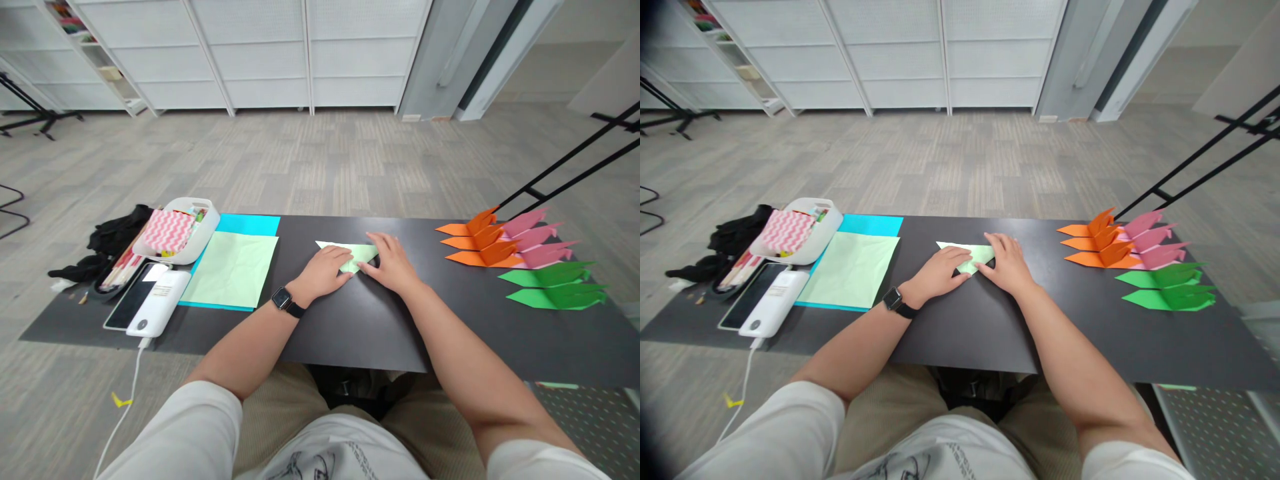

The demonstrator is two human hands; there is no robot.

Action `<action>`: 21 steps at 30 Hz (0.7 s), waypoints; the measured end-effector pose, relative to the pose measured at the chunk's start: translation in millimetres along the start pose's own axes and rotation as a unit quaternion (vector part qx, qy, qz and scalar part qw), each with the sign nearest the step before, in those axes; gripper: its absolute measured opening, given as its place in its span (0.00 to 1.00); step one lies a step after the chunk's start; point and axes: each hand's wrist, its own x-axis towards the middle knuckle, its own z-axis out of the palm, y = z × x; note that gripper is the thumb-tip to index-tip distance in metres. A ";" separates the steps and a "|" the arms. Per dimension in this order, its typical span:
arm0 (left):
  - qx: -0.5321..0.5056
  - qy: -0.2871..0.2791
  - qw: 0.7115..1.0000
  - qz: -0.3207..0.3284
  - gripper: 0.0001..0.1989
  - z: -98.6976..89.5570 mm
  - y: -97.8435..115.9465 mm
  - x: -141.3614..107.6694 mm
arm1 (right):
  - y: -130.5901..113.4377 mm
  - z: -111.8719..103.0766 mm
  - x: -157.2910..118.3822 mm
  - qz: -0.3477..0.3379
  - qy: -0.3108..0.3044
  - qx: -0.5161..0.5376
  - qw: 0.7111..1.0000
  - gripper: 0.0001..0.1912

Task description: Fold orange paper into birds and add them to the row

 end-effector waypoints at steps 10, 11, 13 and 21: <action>0.002 -0.016 1.000 0.004 0.21 -1.9 -1.9 1.2 | 0.1 14.7 -1.9 0.039 -0.058 -0.029 0.997 0.53; 0.002 -0.015 1.000 0.003 0.21 -2.0 -1.9 1.3 | 0.1 15.8 -1.8 0.041 -0.060 -0.030 0.997 0.54; 0.001 -0.014 1.000 0.003 0.21 -2.2 -1.8 1.5 | 0.1 17.6 -1.6 0.042 -0.058 -0.032 0.997 0.54; 0.003 -0.009 1.000 0.003 0.22 0.6 -5.1 1.7 | 1.8 20.4 -1.8 0.058 -0.056 -0.045 0.996 0.55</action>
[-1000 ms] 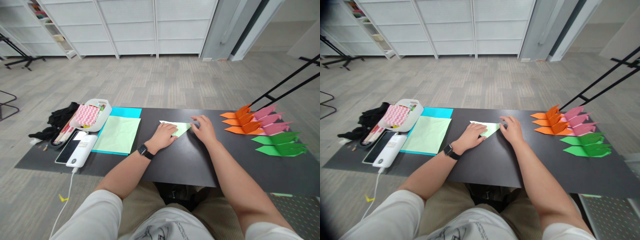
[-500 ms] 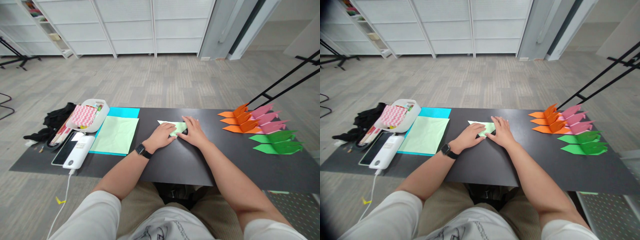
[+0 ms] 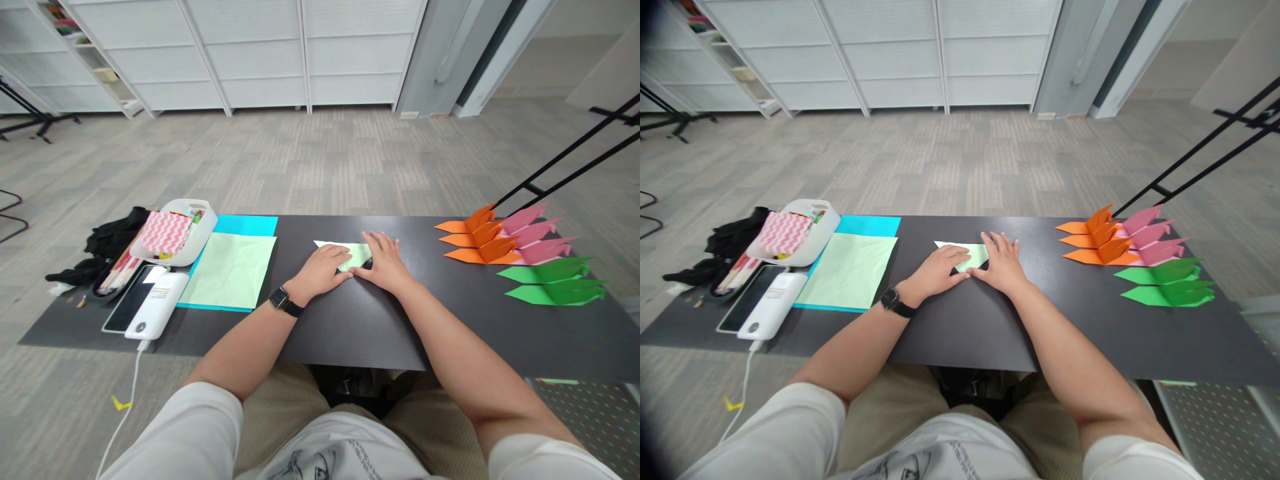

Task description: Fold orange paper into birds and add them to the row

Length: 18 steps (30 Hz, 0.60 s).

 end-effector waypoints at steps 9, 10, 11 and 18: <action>0.004 -0.009 1.000 -0.009 0.21 -2.2 2.4 0.3 | 12.6 -1.4 4.3 0.044 0.015 0.003 0.999 0.55; 0.005 -0.009 1.000 -0.009 0.22 -2.6 2.7 0.3 | 14.3 -1.4 5.0 0.046 0.019 0.003 0.999 0.54; 0.005 -0.008 1.000 -0.009 0.22 -2.9 3.0 0.3 | 16.1 -1.5 5.7 0.049 0.023 0.003 0.999 0.54; 0.001 -0.004 1.000 -0.011 0.21 -2.9 3.4 0.0 | 29.0 -7.6 8.8 0.087 0.022 0.007 0.996 0.54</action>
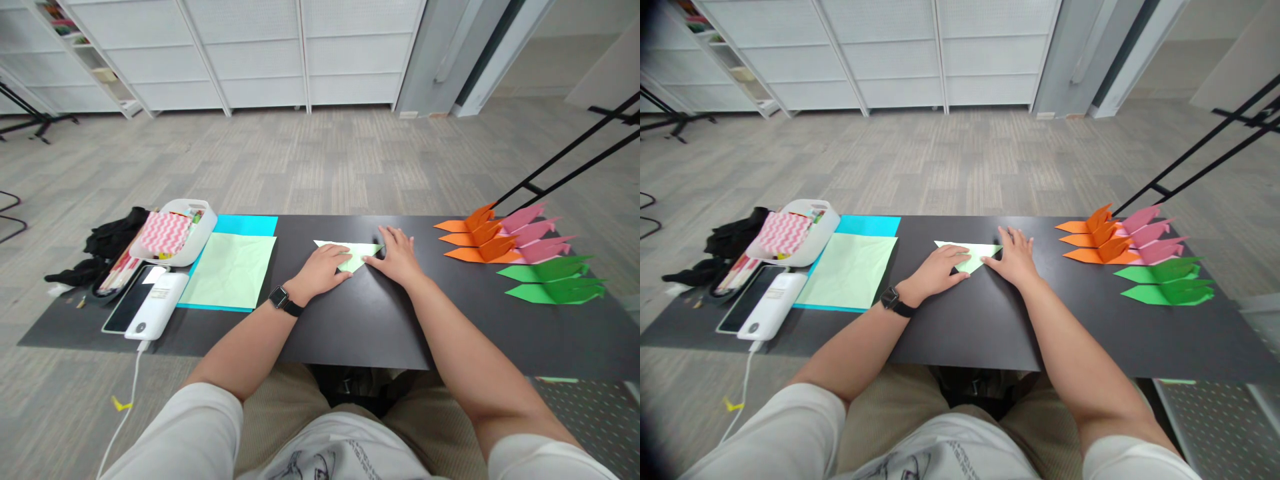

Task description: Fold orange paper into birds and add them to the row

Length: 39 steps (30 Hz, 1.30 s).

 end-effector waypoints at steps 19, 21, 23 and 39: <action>-0.006 0.004 1.000 -0.001 0.21 3.6 -3.2 -0.2 | 28.2 1.8 14.6 0.041 0.051 0.039 0.997 0.42; -0.005 0.002 1.000 -0.002 0.21 3.2 -3.0 0.1 | 29.8 1.7 15.8 0.038 0.063 0.042 0.996 0.38; -0.005 0.001 1.000 -0.002 0.21 2.8 -2.9 0.3 | 31.2 1.1 16.9 0.037 0.073 0.043 0.996 0.34; -0.005 -0.007 1.000 0.000 0.22 0.9 -2.4 -0.4 | 22.5 -10.9 10.6 0.028 0.107 0.044 0.993 0.22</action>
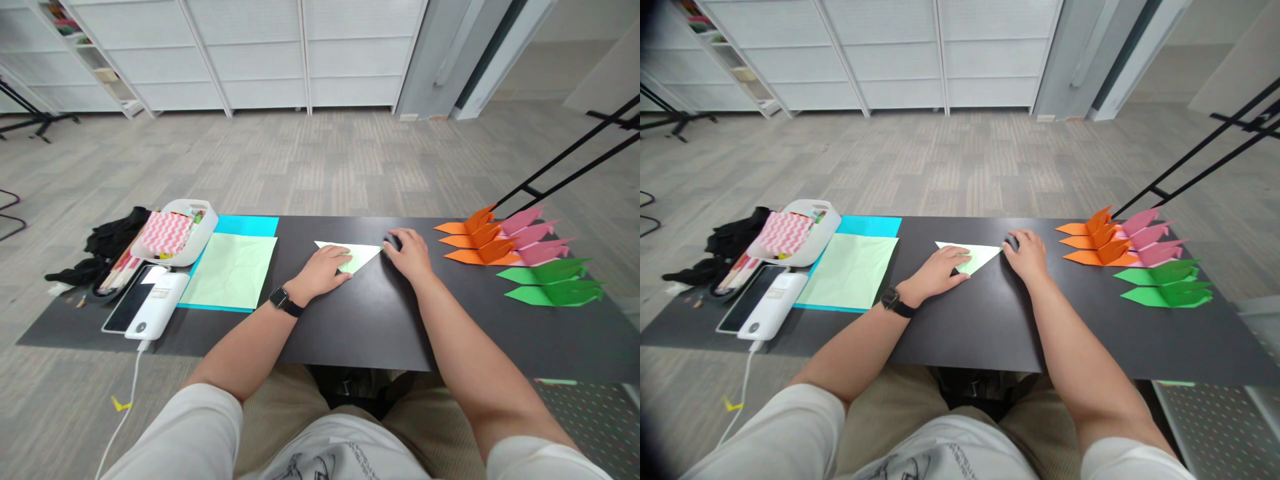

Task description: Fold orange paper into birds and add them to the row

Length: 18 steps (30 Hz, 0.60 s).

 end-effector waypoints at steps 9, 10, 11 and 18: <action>-0.030 -0.005 0.999 0.010 0.24 -2.9 -3.6 -2.1 | -5.7 -2.0 -4.3 -0.038 -0.039 0.022 0.998 0.18; -0.035 -0.007 0.999 0.012 0.24 -3.5 -3.9 -2.4 | -5.3 -2.1 -4.2 -0.036 -0.039 0.021 0.998 0.18; -0.038 -0.009 0.999 0.015 0.25 -4.0 -4.0 -2.7 | -5.2 -2.2 -4.1 -0.036 -0.038 0.020 0.998 0.17; -0.038 0.025 0.999 0.003 0.19 -2.7 -0.5 -0.6 | -10.4 0.6 -6.0 -0.096 -0.063 0.017 0.993 0.18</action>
